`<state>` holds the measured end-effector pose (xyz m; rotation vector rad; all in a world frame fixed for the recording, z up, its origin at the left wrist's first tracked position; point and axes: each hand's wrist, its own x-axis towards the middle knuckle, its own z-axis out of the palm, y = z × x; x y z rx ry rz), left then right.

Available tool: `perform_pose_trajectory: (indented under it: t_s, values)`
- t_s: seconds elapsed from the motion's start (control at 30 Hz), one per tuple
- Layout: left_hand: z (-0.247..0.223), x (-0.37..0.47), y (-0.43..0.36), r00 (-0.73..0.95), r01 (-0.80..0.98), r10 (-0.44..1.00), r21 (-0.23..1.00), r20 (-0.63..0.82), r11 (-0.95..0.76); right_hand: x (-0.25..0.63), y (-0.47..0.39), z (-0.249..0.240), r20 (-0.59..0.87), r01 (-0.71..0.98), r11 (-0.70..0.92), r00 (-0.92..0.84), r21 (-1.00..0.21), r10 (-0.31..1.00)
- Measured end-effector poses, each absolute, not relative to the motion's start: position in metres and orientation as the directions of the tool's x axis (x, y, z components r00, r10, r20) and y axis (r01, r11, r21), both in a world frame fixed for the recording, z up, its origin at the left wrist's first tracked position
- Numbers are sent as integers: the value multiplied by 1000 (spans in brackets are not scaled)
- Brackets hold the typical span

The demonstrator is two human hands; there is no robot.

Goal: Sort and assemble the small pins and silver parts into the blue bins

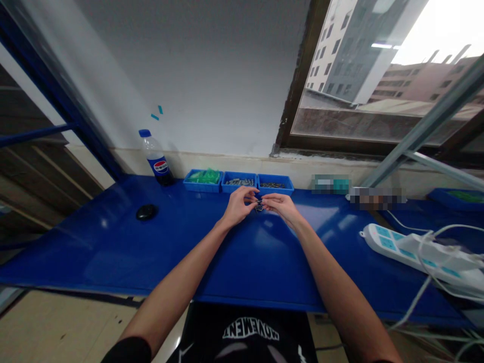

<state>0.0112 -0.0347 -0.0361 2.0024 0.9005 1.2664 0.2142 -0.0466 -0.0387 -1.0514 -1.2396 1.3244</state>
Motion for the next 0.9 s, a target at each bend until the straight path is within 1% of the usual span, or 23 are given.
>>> perform_pose_trajectory:
  t_s: [0.13,0.2,0.27,0.37,0.43,0.5,0.6,0.73,0.9]
  values:
    - [-36,11,-35,324,201,794,782,515,-590,215,-46,-41,11,-115,-2,-117,-993,993]
    - [-37,9,-34,341,251,785,755,516,-606,215,-43,-44,20,-107,9,-104,-994,994]
    - [-37,7,-34,378,372,780,690,499,-621,217,-40,-46,53,-97,47,-61,-994,997]
    - [-39,2,-32,464,576,776,521,427,-630,220,-36,-46,173,-137,180,58,-974,983]
    - [-41,0,-32,510,649,779,430,366,-627,223,-36,-44,237,-178,255,118,-950,964]
    - [-42,-1,-31,533,681,782,384,324,-624,225,-36,-41,246,-190,268,132,-944,960]
    - [-42,-1,-31,542,700,788,361,294,-616,224,-38,-39,212,-174,229,110,-958,971]
    - [-40,-2,-32,524,707,807,389,272,-591,218,-41,-36,167,-157,177,79,-972,983]
    - [-41,-3,-32,467,686,817,445,338,-576,217,-42,-35,135,-162,146,74,-976,988]
